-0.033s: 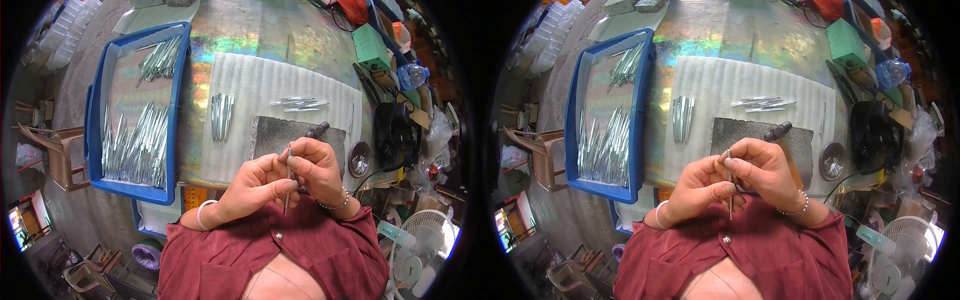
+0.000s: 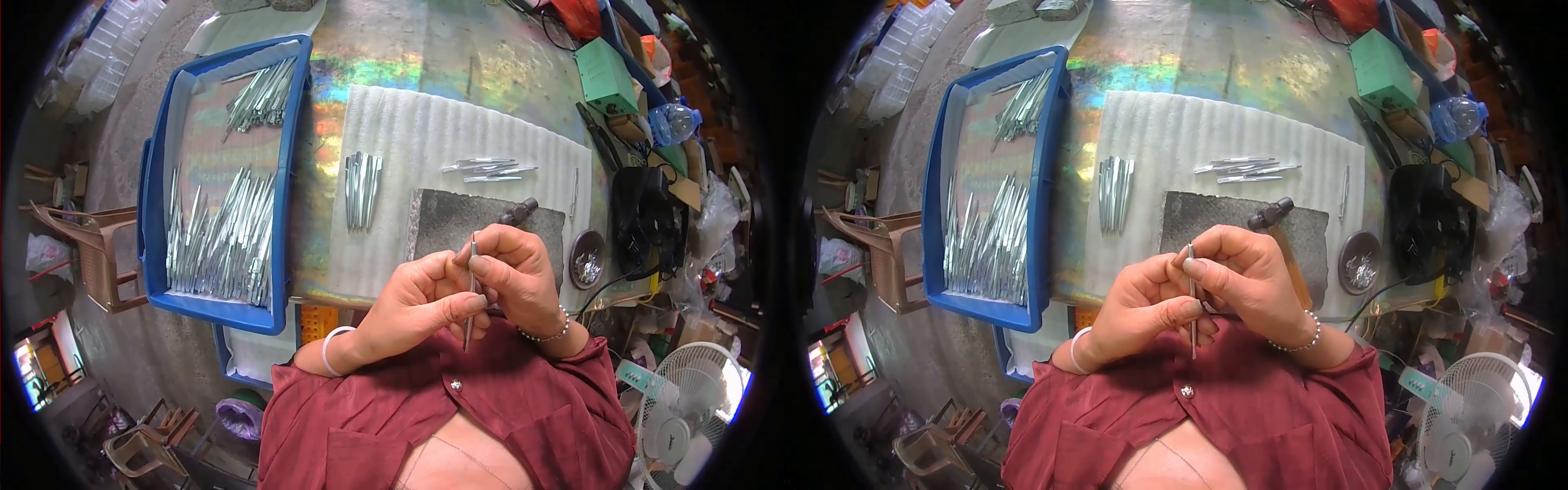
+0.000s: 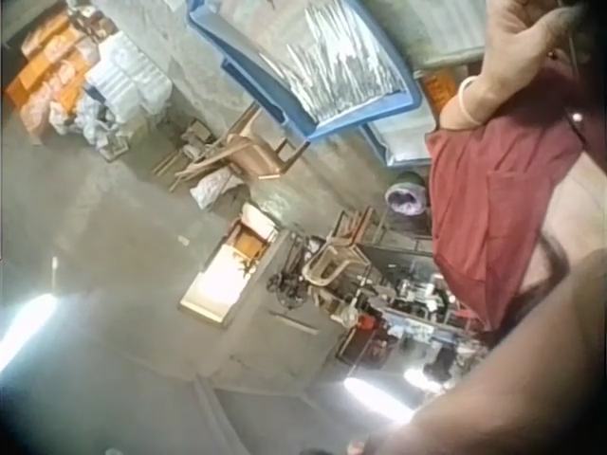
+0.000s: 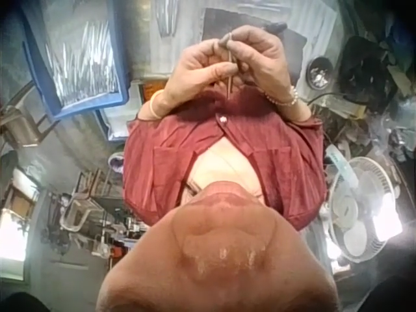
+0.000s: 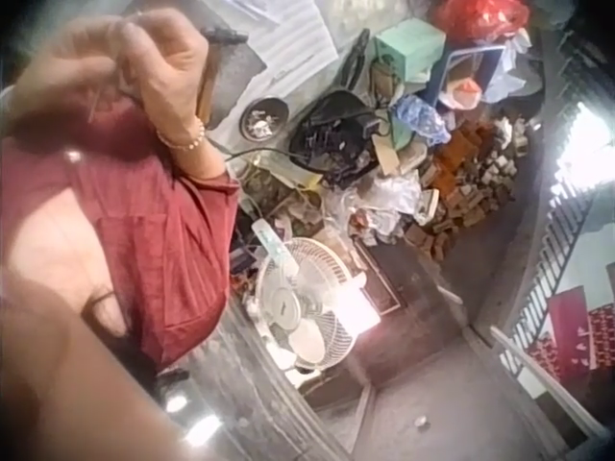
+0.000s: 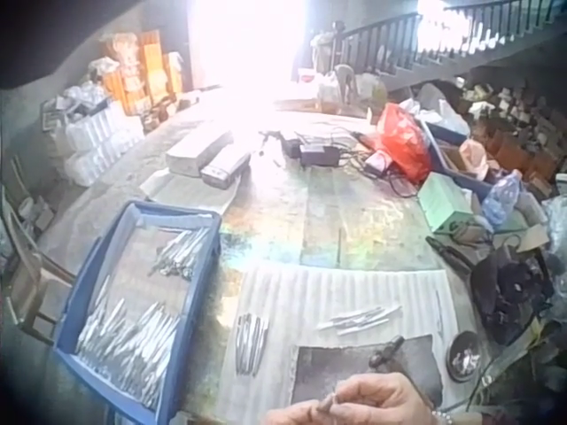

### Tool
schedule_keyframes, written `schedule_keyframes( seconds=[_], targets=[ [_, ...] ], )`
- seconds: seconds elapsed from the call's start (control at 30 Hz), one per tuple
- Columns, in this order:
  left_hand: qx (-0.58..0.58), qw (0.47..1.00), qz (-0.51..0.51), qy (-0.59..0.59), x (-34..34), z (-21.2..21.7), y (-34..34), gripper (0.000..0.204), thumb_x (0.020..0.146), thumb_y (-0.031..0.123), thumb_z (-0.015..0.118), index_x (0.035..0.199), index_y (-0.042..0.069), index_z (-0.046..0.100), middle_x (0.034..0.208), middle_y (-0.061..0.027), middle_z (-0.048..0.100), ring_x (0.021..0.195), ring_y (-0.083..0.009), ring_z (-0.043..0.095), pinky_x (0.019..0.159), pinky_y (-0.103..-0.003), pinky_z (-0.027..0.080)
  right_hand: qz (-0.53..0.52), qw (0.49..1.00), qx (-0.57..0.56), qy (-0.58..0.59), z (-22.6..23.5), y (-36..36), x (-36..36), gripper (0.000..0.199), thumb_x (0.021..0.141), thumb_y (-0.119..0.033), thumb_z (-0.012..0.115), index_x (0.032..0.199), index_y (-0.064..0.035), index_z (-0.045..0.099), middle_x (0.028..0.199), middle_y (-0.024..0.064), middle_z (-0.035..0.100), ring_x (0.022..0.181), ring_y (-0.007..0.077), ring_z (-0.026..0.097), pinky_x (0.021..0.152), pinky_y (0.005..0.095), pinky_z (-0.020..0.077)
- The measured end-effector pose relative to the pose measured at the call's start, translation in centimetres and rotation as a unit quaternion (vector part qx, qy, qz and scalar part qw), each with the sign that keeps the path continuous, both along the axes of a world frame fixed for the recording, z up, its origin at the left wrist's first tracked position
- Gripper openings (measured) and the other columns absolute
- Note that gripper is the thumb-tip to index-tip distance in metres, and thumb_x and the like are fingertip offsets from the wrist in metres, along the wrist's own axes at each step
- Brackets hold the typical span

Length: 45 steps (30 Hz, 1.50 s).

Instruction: Hammering and inspecting small metal parts at a manufacturing workbench.

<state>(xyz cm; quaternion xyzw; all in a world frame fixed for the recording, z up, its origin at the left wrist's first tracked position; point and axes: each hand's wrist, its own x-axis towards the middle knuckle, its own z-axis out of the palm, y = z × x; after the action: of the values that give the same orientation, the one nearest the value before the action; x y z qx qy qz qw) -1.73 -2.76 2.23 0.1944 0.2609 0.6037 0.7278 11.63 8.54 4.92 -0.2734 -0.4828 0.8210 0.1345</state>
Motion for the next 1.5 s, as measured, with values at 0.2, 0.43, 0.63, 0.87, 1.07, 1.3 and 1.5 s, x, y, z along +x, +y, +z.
schedule_keyframes(
  seconds=[0.2, 0.43, 0.63, 0.87, 1.07, 1.3, 1.5],
  targets=[
    [-0.019, 1.000, -0.009, 0.006, 0.2, 0.2, -0.2, 0.019, 0.090, 0.007, 0.056, 0.106, -0.001, 0.049, 0.098, -0.0095, 0.061, 0.077, -0.0137, 0.064, 0.064, -0.025, 0.053, -0.012, 1.000, -0.007, 0.012, 0.0, -0.4, 0.2, 0.011, 0.091, -0.007, 0.056, 0.096, 0.0018, 0.059, 0.075, 0.0000, 0.058, 0.062, 0.0027, 0.051, 0.052, 0.0168, 0.0403],
    [-0.035, 0.999, -0.027, 0.005, 0.4, -0.2, -0.1, 0.023, 0.090, 0.009, 0.058, 0.108, -0.001, 0.049, 0.099, -0.0087, 0.062, 0.078, -0.0134, 0.065, 0.063, -0.023, 0.053, 0.001, 1.000, -0.017, 0.007, -0.6, -0.1, 0.9, 0.012, 0.091, -0.008, 0.056, 0.097, 0.0015, 0.059, 0.074, -0.0005, 0.058, 0.063, 0.0021, 0.051, 0.052, 0.0165, 0.0398],
    [-0.038, 0.999, -0.016, 0.002, 0.7, -0.4, 0.0, 0.022, 0.090, 0.009, 0.058, 0.107, -0.001, 0.049, 0.096, -0.0080, 0.063, 0.078, -0.0130, 0.064, 0.064, -0.024, 0.053, -0.012, 0.999, -0.034, 0.015, -0.5, -0.3, 0.9, 0.012, 0.091, -0.008, 0.056, 0.097, 0.0020, 0.059, 0.078, 0.0006, 0.059, 0.066, 0.0030, 0.053, 0.054, 0.0170, 0.0426],
    [-0.012, 1.000, -0.004, 0.006, 0.8, -1.0, -0.1, 0.021, 0.090, 0.006, 0.057, 0.108, -0.001, 0.048, 0.094, -0.0073, 0.062, 0.078, -0.0126, 0.063, 0.066, -0.024, 0.052, -0.006, 1.000, -0.013, 0.017, -0.8, -0.2, 0.7, 0.011, 0.091, -0.007, 0.056, 0.097, 0.0023, 0.059, 0.081, 0.0011, 0.060, 0.069, 0.0032, 0.054, 0.059, 0.0179, 0.0454],
    [-0.035, 0.999, -0.005, 0.005, 0.7, -0.7, -0.2, 0.022, 0.090, 0.006, 0.057, 0.109, -0.001, 0.048, 0.095, -0.0075, 0.062, 0.079, -0.0134, 0.063, 0.067, -0.025, 0.052, -0.001, 1.000, -0.016, 0.009, -0.8, -0.3, 0.7, 0.011, 0.091, -0.007, 0.056, 0.096, 0.0020, 0.059, 0.080, 0.0007, 0.060, 0.069, 0.0030, 0.053, 0.059, 0.0174, 0.0449],
    [-0.030, 1.000, -0.005, 0.005, 0.6, -0.9, 0.0, 0.023, 0.090, 0.006, 0.056, 0.110, -0.001, 0.047, 0.096, -0.0084, 0.062, 0.079, -0.0140, 0.063, 0.066, -0.026, 0.052, 0.002, 0.999, -0.034, 0.001, -0.9, -0.1, 0.6, 0.010, 0.091, -0.007, 0.056, 0.096, 0.0018, 0.058, 0.079, 0.0008, 0.060, 0.069, 0.0031, 0.053, 0.059, 0.0179, 0.0453],
    [-0.040, 0.999, -0.001, 0.021, 0.7, -1.0, 0.0, 0.019, 0.091, 0.006, 0.056, 0.106, -0.001, 0.047, 0.088, -0.0082, 0.062, 0.077, -0.0135, 0.062, 0.065, -0.025, 0.052, -0.005, 1.000, -0.006, 0.020, -1.4, -0.2, 0.5, 0.011, 0.091, -0.006, 0.056, 0.096, 0.0024, 0.058, 0.080, 0.0017, 0.060, 0.069, 0.0040, 0.054, 0.060, 0.0186, 0.0462]
  ],
)
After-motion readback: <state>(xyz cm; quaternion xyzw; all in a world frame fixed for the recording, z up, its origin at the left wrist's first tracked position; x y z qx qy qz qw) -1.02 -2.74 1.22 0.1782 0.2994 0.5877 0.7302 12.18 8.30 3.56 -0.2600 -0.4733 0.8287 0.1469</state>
